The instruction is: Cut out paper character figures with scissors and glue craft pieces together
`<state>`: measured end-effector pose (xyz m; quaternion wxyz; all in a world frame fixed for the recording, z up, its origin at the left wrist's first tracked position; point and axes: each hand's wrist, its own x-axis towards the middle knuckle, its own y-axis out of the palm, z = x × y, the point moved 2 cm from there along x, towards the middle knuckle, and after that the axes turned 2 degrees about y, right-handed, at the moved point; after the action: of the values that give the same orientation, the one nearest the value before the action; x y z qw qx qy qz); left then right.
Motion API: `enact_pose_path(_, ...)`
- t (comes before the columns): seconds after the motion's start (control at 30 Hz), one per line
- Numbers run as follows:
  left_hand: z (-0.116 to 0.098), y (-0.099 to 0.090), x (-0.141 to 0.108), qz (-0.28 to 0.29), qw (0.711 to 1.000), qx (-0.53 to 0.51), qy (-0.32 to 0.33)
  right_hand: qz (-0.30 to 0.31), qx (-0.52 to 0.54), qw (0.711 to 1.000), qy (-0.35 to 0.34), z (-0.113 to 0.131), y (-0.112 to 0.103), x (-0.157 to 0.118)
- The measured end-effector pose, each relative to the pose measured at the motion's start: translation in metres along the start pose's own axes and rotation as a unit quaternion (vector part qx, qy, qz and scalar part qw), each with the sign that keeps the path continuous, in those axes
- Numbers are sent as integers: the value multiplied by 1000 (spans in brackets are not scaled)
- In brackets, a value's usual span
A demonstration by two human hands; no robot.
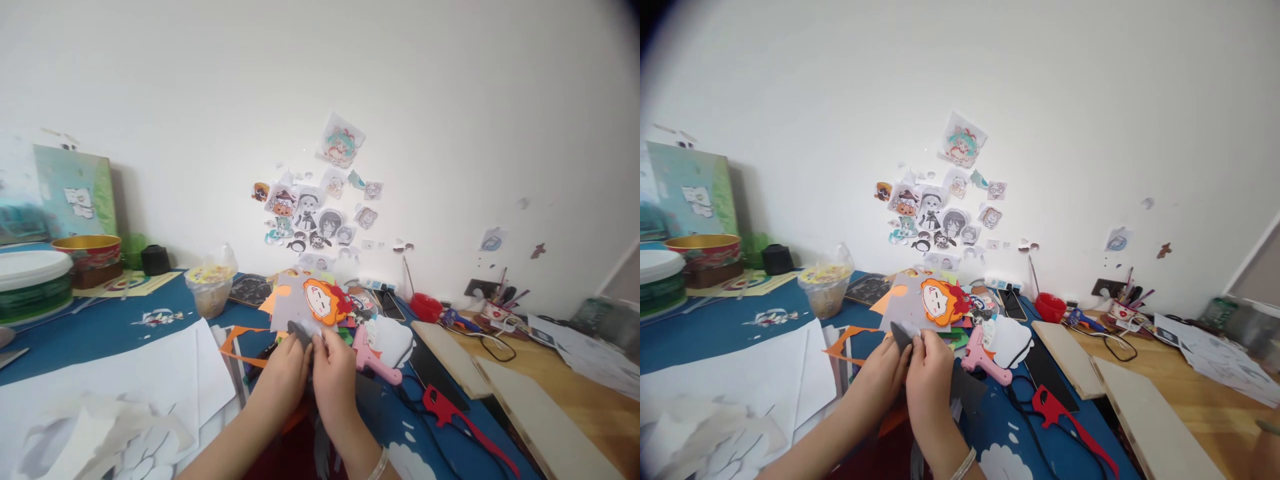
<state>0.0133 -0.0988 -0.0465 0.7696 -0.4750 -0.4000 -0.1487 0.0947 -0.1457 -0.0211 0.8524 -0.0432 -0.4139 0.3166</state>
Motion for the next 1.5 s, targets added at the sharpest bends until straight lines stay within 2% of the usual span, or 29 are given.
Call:
enact_pose_path(0.1,-1,-1,1,-5,1000,13,0,-5,29,999,19,1,-1,0)
enact_pose_path(0.23,-3,-4,4,-46,998,35,14,13,54,997,56,1,-2,-2)
enact_pose_path(0.33,-3,-5,5,-52,998,-33,-12,27,61,995,78,-1,-2,-1)
enact_pose_path(0.43,-2,-8,7,-39,983,-156,-92,40,55,995,76,-4,-3,2)
enact_pose_path(0.5,0,-14,9,-18,951,-255,-175,43,52,997,34,-5,-5,6)
enact_pose_path(0.6,6,-24,14,14,871,-389,-299,31,48,995,-82,-4,-9,10)
enact_pose_path(0.7,15,-30,16,10,786,-487,-381,39,31,982,-183,-3,-10,10)
enact_pose_path(0.73,18,-30,16,9,770,-500,-397,42,26,979,-199,-2,-9,9)
enact_pose_path(0.77,20,-29,16,11,768,-498,-403,40,21,978,-204,-2,-8,8)
enact_pose_path(0.8,21,-28,16,16,780,-480,-400,35,16,979,-199,-2,-8,7)
enact_pose_path(0.9,19,-26,15,36,858,-382,-341,15,3,987,-160,-2,-7,6)
enact_pose_path(0.93,17,-25,15,41,876,-360,-317,11,0,989,-147,-2,-7,6)
enact_pose_path(1.0,13,-24,14,47,892,-344,-289,18,0,992,-128,-3,-8,7)
enact_pose_path(1.23,10,-24,14,43,883,-358,-299,33,35,998,-40,-9,-13,12)
enact_pose_path(1.3,12,-25,14,44,873,-370,-316,39,26,996,-73,-8,-12,11)
enact_pose_path(1.4,15,-23,14,62,857,-381,-342,46,-3,985,-169,-5,-8,8)
enact_pose_path(1.5,17,-20,14,84,875,-355,-319,35,-26,977,-207,-6,-6,7)
